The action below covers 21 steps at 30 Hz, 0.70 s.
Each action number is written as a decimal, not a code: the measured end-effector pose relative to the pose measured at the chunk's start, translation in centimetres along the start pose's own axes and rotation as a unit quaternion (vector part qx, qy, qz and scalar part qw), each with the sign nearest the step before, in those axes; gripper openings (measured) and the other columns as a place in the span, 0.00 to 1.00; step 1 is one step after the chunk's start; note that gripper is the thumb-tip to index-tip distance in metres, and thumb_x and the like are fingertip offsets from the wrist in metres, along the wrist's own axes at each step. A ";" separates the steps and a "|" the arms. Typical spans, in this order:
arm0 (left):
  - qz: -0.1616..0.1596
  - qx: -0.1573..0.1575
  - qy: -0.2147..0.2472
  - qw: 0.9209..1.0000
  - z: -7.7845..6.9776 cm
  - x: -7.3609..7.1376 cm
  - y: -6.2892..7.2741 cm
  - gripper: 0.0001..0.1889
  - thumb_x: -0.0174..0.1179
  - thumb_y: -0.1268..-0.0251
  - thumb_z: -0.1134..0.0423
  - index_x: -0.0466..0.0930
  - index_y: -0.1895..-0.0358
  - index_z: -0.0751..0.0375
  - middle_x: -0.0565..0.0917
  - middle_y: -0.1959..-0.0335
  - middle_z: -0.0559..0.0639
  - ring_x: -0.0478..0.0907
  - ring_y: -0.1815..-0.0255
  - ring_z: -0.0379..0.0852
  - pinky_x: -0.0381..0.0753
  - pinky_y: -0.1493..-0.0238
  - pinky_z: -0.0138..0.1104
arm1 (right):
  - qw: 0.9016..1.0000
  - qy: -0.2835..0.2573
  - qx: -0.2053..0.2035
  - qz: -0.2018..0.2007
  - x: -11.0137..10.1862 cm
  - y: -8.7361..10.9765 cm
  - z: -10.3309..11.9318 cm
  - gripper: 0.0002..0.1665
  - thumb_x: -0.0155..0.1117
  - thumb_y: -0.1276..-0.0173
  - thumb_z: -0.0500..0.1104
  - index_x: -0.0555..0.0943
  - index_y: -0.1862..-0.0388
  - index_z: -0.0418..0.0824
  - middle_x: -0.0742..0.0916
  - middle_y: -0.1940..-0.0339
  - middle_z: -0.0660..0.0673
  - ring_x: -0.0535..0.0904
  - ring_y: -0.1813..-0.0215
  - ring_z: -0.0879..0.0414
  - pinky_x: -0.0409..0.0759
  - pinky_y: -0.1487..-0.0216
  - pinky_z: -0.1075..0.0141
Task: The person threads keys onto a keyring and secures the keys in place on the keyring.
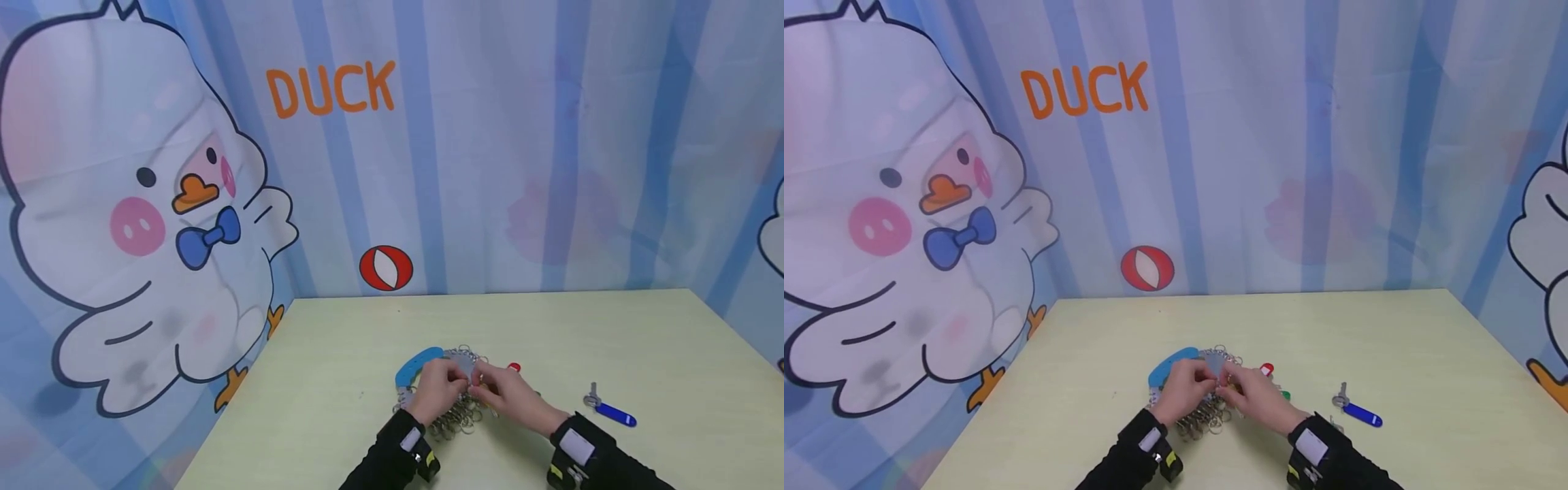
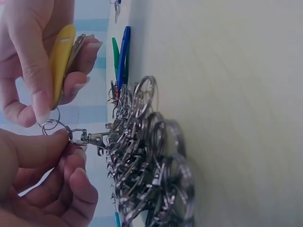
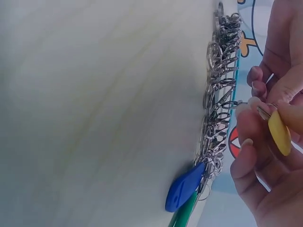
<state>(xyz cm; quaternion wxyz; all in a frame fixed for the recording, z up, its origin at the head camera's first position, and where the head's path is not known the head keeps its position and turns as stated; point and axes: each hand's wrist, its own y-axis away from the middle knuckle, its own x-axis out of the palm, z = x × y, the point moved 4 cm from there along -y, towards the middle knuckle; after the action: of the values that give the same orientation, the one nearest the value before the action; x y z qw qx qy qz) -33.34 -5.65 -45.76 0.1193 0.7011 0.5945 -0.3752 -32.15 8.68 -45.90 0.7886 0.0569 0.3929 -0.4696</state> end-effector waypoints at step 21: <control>0.001 0.013 0.023 1.000 0.2 0.1 0.2 0.05 0.62 0.40 0.73 0.86 0.71 0.62 0.85 0.74 0.49 0.72 0.73 0.29 0.73 0.72 0.23 | 1.000 -0.023 0.011 -0.013 -0.1 0.0 0.3 0.07 0.58 0.29 0.41 0.70 0.64 0.42 0.74 0.80 0.53 0.66 0.79 0.69 0.65 0.76 0.74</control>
<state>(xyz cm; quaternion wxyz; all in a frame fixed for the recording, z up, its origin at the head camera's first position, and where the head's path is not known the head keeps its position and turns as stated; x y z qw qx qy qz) -33.26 -5.74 -45.99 0.0971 0.7112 0.5918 -0.3668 -31.95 8.61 -45.63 0.7903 0.0502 0.3703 -0.4855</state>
